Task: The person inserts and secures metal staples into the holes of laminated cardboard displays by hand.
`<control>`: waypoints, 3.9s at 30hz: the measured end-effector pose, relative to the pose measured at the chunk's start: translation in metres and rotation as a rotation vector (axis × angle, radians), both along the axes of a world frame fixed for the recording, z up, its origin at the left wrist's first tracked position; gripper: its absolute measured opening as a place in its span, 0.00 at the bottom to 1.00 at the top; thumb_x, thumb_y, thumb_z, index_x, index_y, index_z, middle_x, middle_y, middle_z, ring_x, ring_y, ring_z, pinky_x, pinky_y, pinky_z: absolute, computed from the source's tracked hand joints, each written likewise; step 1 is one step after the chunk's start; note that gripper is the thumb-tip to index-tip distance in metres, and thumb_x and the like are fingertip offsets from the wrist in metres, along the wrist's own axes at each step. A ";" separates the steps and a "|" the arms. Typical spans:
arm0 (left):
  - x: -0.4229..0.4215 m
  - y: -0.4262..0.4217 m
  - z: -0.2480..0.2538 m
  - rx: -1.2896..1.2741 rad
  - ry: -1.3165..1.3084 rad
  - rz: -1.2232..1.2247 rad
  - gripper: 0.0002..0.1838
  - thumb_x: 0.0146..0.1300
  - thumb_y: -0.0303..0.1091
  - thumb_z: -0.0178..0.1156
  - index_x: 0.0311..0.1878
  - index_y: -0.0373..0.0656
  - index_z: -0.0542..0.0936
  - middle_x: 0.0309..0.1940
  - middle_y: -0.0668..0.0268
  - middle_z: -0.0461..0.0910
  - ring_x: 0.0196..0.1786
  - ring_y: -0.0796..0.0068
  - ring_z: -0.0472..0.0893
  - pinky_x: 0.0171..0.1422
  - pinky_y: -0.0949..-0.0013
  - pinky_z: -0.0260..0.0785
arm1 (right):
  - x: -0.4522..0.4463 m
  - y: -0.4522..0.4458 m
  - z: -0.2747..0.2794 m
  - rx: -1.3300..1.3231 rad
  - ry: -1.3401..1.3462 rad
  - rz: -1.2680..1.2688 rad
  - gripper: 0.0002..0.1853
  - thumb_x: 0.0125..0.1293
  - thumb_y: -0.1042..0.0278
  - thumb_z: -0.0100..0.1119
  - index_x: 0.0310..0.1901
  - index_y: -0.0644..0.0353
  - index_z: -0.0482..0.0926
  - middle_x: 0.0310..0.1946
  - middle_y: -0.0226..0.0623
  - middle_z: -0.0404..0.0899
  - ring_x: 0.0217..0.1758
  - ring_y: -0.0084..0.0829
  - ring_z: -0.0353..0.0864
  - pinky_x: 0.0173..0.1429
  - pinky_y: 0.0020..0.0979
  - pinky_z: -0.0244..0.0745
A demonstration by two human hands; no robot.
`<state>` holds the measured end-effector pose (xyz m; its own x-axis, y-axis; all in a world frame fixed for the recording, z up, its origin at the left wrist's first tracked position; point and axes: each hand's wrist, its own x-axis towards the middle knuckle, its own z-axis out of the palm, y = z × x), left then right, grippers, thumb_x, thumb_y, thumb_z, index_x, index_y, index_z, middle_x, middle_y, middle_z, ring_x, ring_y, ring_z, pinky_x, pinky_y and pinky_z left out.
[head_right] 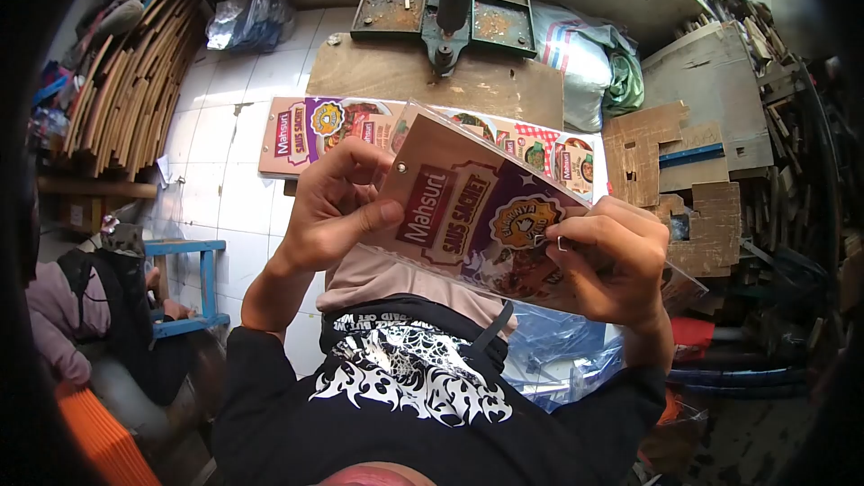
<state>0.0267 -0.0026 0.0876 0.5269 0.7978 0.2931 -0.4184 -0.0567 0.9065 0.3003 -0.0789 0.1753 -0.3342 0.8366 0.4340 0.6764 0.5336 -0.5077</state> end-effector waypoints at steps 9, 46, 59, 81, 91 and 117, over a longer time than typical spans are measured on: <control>0.007 0.005 0.001 0.142 0.193 0.195 0.16 0.66 0.26 0.63 0.56 0.37 0.74 0.38 0.63 0.83 0.42 0.81 0.81 0.46 0.75 0.75 | -0.002 0.003 -0.019 0.237 -0.141 0.038 0.13 0.41 0.84 0.67 0.32 0.62 0.82 0.21 0.35 0.77 0.20 0.33 0.75 0.26 0.30 0.68; -0.025 -0.034 -0.114 0.253 -0.279 0.057 0.06 0.59 0.33 0.70 0.31 0.43 0.84 0.26 0.66 0.85 0.30 0.72 0.84 0.40 0.68 0.63 | -0.131 -0.018 -0.153 -0.367 0.984 0.165 0.11 0.52 0.81 0.72 0.38 0.68 0.83 0.31 0.42 0.85 0.25 0.29 0.81 0.31 0.27 0.72; -0.020 -0.019 -0.123 0.197 -0.344 -0.009 0.08 0.57 0.32 0.72 0.32 0.38 0.85 0.26 0.61 0.85 0.30 0.67 0.85 0.40 0.65 0.65 | -0.127 -0.004 -0.160 -0.292 0.883 0.129 0.13 0.46 0.86 0.68 0.37 0.68 0.84 0.24 0.36 0.82 0.21 0.26 0.77 0.26 0.24 0.66; -0.010 -0.009 -0.126 0.212 -0.375 0.010 0.09 0.53 0.30 0.75 0.34 0.38 0.85 0.28 0.60 0.85 0.31 0.68 0.84 0.40 0.64 0.65 | -0.114 0.005 -0.159 -0.081 0.628 0.106 0.19 0.42 0.86 0.72 0.40 0.67 0.84 0.28 0.34 0.79 0.23 0.29 0.75 0.26 0.26 0.69; -0.012 -0.021 -0.126 0.132 -0.390 0.080 0.12 0.54 0.30 0.74 0.38 0.37 0.82 0.27 0.61 0.84 0.31 0.67 0.84 0.37 0.65 0.66 | -0.119 -0.001 -0.160 0.007 0.532 -0.025 0.19 0.43 0.87 0.72 0.41 0.66 0.83 0.28 0.34 0.79 0.23 0.29 0.74 0.27 0.26 0.69; -0.008 -0.016 -0.127 0.147 -0.424 0.023 0.09 0.56 0.27 0.73 0.35 0.37 0.81 0.30 0.58 0.85 0.32 0.65 0.84 0.37 0.65 0.66 | -0.115 0.001 -0.158 -0.139 0.704 0.074 0.18 0.41 0.86 0.73 0.38 0.65 0.84 0.26 0.35 0.78 0.23 0.30 0.75 0.27 0.27 0.71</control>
<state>0.0191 -0.0184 -0.0394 0.3185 0.7415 0.5906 -0.7483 -0.1858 0.6369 0.1852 -0.0778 0.0177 -0.0725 0.8856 0.4588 0.1286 0.4645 -0.8762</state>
